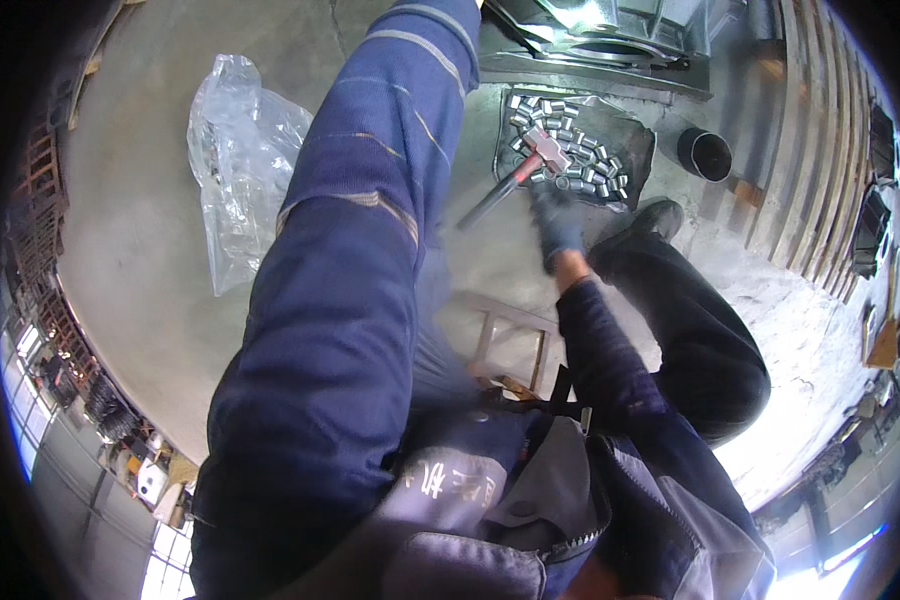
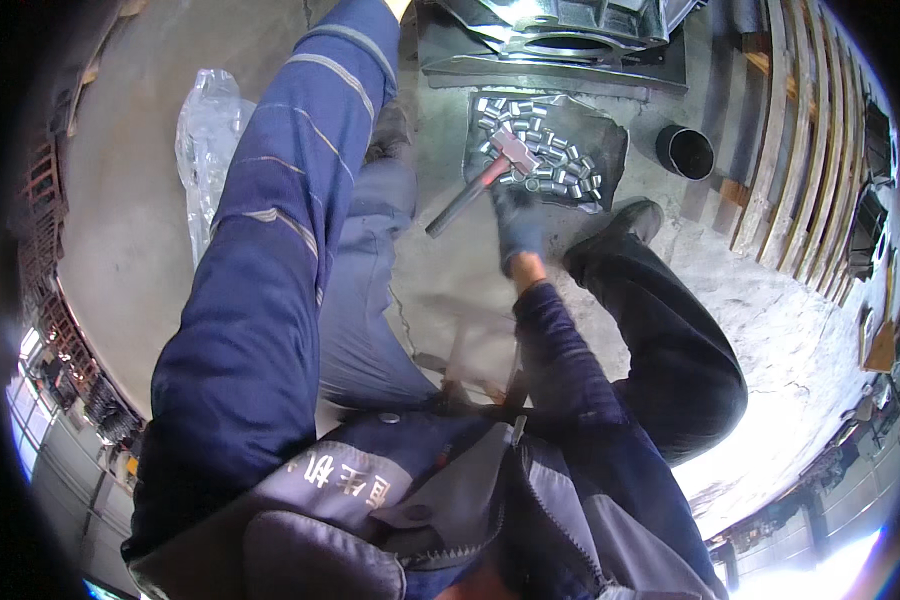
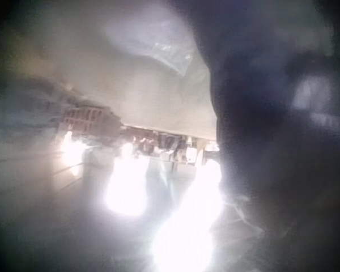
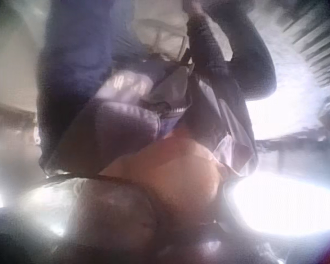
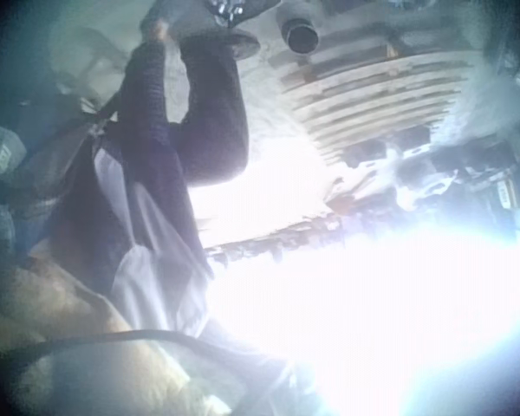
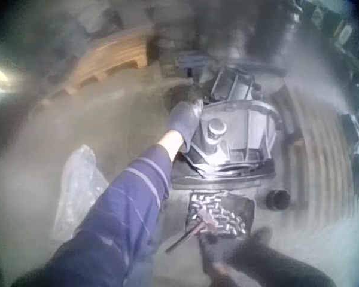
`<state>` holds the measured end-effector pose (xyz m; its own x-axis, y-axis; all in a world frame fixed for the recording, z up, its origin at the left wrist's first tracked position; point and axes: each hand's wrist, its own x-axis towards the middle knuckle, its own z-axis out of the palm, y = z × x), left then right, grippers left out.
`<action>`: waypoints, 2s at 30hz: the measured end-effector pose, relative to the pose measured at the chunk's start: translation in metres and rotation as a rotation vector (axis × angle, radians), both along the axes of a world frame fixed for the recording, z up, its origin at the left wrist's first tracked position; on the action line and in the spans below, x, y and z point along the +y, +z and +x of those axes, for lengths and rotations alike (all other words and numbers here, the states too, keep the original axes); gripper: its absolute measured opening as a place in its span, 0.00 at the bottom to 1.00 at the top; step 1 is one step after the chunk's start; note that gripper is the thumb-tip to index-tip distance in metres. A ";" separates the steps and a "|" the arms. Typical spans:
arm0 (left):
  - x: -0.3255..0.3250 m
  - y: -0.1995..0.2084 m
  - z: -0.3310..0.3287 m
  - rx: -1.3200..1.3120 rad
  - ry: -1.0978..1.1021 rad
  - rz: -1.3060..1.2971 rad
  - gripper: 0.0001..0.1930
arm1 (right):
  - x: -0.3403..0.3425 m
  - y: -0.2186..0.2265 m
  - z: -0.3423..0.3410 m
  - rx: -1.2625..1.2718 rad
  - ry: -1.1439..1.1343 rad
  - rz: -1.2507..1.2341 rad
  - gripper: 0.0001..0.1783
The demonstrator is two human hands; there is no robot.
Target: The person is assembling a metal part by inserting cylindrical pins into holes and tapping them with a hammer. They repeatedly pick up pins, place them into the part, and use a hammer to secure them. The person also moves the part to a wooden pallet and returns to continue the process.
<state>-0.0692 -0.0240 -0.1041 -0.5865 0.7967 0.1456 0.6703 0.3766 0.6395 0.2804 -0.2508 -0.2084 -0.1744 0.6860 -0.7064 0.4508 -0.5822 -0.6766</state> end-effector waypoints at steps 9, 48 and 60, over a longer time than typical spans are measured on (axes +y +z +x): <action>-0.021 0.031 0.019 -0.078 0.162 -0.102 0.33 | -0.036 -0.074 -0.026 0.414 -0.213 -0.698 0.22; -0.024 0.044 0.016 -0.238 0.040 -0.097 0.29 | 0.179 0.275 -0.046 -0.536 0.831 0.837 0.17; -0.024 0.041 0.024 -0.244 0.153 -0.052 0.33 | 0.220 0.320 -0.052 0.490 0.199 1.161 0.21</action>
